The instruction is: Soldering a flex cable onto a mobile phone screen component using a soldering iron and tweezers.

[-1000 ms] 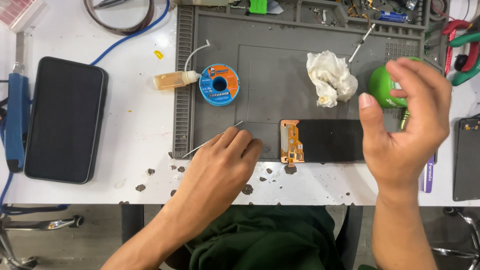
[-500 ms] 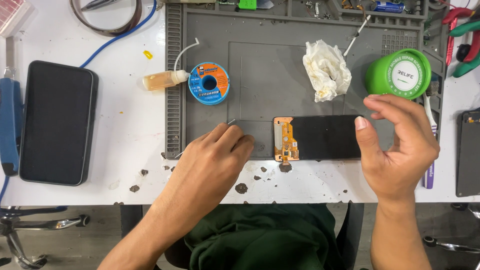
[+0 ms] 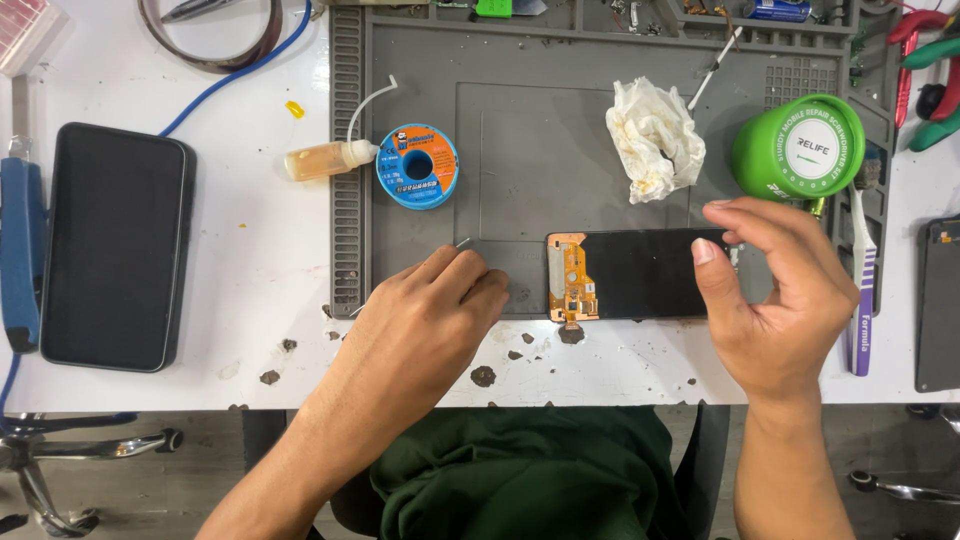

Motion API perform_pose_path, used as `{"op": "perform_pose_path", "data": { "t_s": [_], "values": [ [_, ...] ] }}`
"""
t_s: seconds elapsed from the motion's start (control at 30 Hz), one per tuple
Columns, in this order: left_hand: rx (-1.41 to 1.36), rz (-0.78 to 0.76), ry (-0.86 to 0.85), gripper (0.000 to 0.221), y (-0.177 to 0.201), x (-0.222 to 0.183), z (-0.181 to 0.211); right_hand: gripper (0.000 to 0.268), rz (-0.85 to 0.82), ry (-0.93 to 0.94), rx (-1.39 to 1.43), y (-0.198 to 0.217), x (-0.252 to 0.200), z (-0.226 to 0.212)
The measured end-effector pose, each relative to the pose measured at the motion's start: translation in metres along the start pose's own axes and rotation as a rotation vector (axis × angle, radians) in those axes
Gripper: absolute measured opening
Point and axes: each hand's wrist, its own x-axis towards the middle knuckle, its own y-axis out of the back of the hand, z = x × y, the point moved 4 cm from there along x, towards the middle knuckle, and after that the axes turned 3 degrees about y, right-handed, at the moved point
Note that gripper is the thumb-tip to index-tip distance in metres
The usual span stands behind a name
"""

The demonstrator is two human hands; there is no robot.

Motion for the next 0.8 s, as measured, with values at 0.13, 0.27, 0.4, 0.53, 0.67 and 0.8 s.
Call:
{"op": "perform_pose_path", "data": {
  "t_s": [0.13,0.27,0.4,0.53,0.67,0.8],
  "values": [
    [0.041,-0.007,-0.009,0.027,-0.003,-0.001,0.000,0.015,-0.017,0.001,0.004,-0.001,0.000,-0.002],
    [0.089,0.026,-0.035,0.028,-0.001,0.000,0.002,0.015,-0.013,-0.003,0.012,-0.002,-0.001,0.000],
    [0.027,-0.009,-0.015,0.025,0.002,0.001,0.000,0.015,-0.022,0.004,0.015,-0.001,0.000,-0.002],
    [0.048,-0.045,-0.021,0.026,0.002,0.003,0.001,0.014,-0.024,-0.006,0.017,-0.002,0.000,-0.002],
    [0.152,-0.099,-0.062,0.030,0.000,0.006,0.002,0.014,-0.030,0.009,0.022,-0.003,0.000,-0.003],
    [0.199,-0.133,-0.079,0.032,-0.001,0.009,0.003,0.015,-0.022,0.002,0.027,-0.001,-0.002,-0.001]
  ]
}}
